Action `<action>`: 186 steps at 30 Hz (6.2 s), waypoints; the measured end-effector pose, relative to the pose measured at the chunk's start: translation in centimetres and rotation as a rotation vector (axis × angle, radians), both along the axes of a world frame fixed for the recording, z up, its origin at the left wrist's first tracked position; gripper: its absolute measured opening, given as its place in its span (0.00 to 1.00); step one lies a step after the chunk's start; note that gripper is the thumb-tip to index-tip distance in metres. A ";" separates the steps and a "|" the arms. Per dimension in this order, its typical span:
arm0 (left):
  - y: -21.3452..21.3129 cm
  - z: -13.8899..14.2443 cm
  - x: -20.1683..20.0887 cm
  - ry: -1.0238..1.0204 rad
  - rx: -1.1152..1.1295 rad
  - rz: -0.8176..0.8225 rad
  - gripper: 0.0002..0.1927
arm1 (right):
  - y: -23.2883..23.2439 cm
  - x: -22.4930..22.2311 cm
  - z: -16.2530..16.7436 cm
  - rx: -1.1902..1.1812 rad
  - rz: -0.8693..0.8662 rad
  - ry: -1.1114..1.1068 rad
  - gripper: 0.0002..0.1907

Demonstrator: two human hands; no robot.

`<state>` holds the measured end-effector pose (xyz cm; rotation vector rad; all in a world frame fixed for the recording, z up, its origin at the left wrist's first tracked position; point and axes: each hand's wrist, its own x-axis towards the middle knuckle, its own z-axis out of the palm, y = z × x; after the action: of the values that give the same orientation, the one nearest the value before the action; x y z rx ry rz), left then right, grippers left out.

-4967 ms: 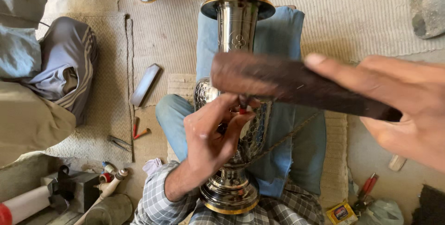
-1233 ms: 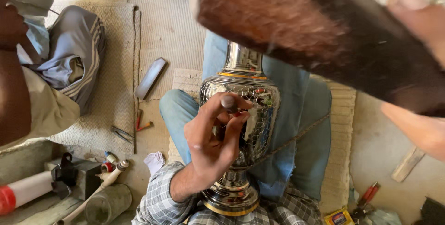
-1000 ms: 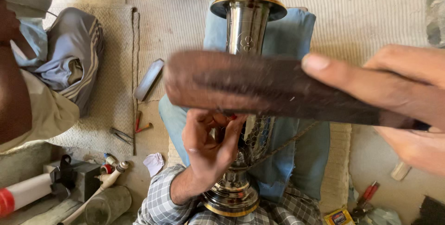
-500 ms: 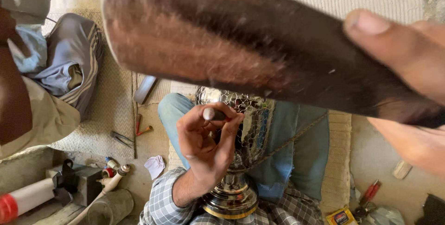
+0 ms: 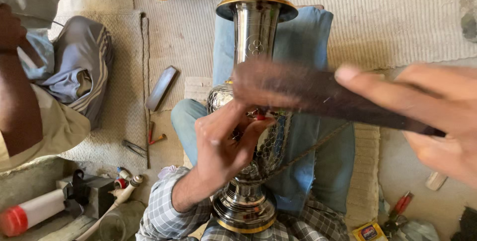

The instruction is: The person sits cross-legged on the floor with a brass vase held between their legs and a cushion. They hold a punch against the vase's patterned surface and strike it with a wooden mallet, repositioning the punch repeatedly to emboss decorative floral designs into the metal, working around the vase body and near the base.

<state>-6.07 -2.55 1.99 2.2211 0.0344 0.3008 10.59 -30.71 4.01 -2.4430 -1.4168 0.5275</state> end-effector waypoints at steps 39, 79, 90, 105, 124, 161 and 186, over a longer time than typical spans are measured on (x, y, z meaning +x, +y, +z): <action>2.0 1.4 8.9 0.183 0.053 -1.053 0.25 | -3.0 -16.6 -11.2 0.567 -0.827 -0.019 0.17; -2.3 -2.1 -1.7 -0.243 -0.205 0.170 0.22 | 0.0 -1.0 -0.2 0.299 -0.030 -0.065 0.46; -0.2 0.6 1.7 -0.001 0.117 -0.106 0.16 | -1.1 -2.2 -2.6 0.242 -0.365 0.307 0.47; 0.8 3.1 5.6 0.186 0.165 -0.578 0.24 | -2.4 -10.0 -8.1 0.381 -0.519 0.070 0.44; 0.7 1.4 9.4 0.317 0.153 -0.967 0.23 | -2.0 -17.5 -13.5 0.757 -1.019 0.301 0.32; -1.3 -0.6 0.3 -0.084 0.026 0.096 0.13 | 1.2 -2.6 0.7 0.147 -0.217 -0.026 0.47; 0.2 0.5 7.6 0.367 0.260 -0.776 0.22 | -2.6 -13.2 -11.7 0.572 -0.718 0.200 0.40</action>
<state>1.55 -2.38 2.50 2.3235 -0.6832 -0.5529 -2.66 -33.28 -7.69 -2.1300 -0.4466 0.1538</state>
